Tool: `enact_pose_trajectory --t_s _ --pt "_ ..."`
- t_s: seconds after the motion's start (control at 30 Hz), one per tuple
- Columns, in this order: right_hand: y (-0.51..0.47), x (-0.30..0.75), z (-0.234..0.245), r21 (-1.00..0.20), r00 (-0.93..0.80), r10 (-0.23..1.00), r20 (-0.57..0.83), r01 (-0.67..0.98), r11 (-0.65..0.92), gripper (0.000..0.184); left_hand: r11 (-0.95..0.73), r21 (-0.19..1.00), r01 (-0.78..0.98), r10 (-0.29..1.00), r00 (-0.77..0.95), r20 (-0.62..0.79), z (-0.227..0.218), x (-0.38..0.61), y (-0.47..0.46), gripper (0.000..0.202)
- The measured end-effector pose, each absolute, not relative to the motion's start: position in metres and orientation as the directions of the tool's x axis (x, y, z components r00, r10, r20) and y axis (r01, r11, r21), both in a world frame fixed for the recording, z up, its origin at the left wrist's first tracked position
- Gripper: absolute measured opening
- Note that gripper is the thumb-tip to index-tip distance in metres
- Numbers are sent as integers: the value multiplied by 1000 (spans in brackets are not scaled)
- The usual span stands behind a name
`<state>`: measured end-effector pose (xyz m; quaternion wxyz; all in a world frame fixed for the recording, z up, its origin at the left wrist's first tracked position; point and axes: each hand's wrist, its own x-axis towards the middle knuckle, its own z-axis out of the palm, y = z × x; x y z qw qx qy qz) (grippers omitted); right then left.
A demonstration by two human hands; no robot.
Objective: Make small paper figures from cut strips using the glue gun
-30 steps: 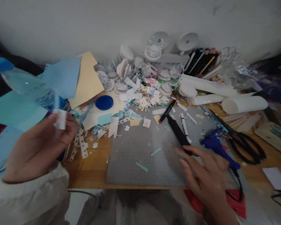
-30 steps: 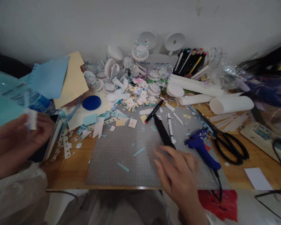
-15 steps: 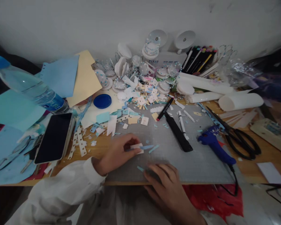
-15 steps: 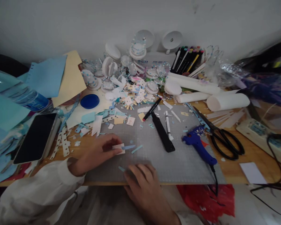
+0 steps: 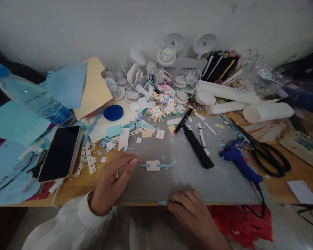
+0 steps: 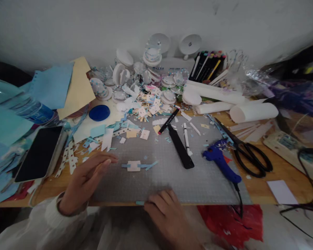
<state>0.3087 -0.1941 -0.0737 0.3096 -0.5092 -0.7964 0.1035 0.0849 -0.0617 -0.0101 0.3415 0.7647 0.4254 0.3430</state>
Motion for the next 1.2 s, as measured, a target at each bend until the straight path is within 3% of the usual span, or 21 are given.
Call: enact_pose_trajectory --t_s 0.07,0.17,0.3,0.4,0.47,0.53,0.63,0.7,0.83,0.9,0.97,1.03,1.13,1.2 --pt "-193 309 -67 -604 -208 908 363 690 399 13 -362 848 386 904 366 220 -9 80 -75 17" --pt "-185 301 -52 -836 86 950 300 504 218 6 -295 901 318 921 344 180 -10 84 -94 15" --pt "-168 277 -32 -984 435 892 122 171 51 9 -191 967 170 922 368 118 -11 104 -108 12" --pt "-159 256 -23 -998 440 897 45 -13 57 13 -143 987 74 927 360 107 -11 117 -111 9" --pt "-159 246 -21 -996 415 908 53 -45 78 14 -139 989 49 933 341 114 -10 121 -112 8" --pt "-162 243 -22 -996 384 920 75 -15 87 11 -129 990 51 938 331 105 -9 122 -113 8" --pt "-167 263 -30 -983 378 914 144 160 89 2 -55 997 51 951 308 36 -10 118 -114 10" --pt "-170 294 -37 -938 463 854 237 338 77 4 39 999 6 956 292 -39 -12 114 -114 12" --pt "-179 378 -45 -831 665 664 341 543 -117 26 223 973 -59 930 313 -195 -21 104 -111 14" --pt "-184 413 -46 -672 675 640 367 668 -319 30 263 964 -37 917 320 -238 -26 101 -110 14" --pt "-186 438 -48 -405 599 706 377 793 -456 37 268 963 -27 917 314 -246 -31 98 -110 15" --pt "-186 452 -51 -184 502 793 345 865 -468 45 262 965 -24 922 302 -243 -32 97 -110 15" --pt "-181 462 -60 -7 461 838 293 877 -480 53 254 967 2 924 296 -243 -29 95 -110 17" --pt "-176 467 -64 49 493 836 240 854 -518 57 246 969 28 927 287 -244 -27 94 -109 18"
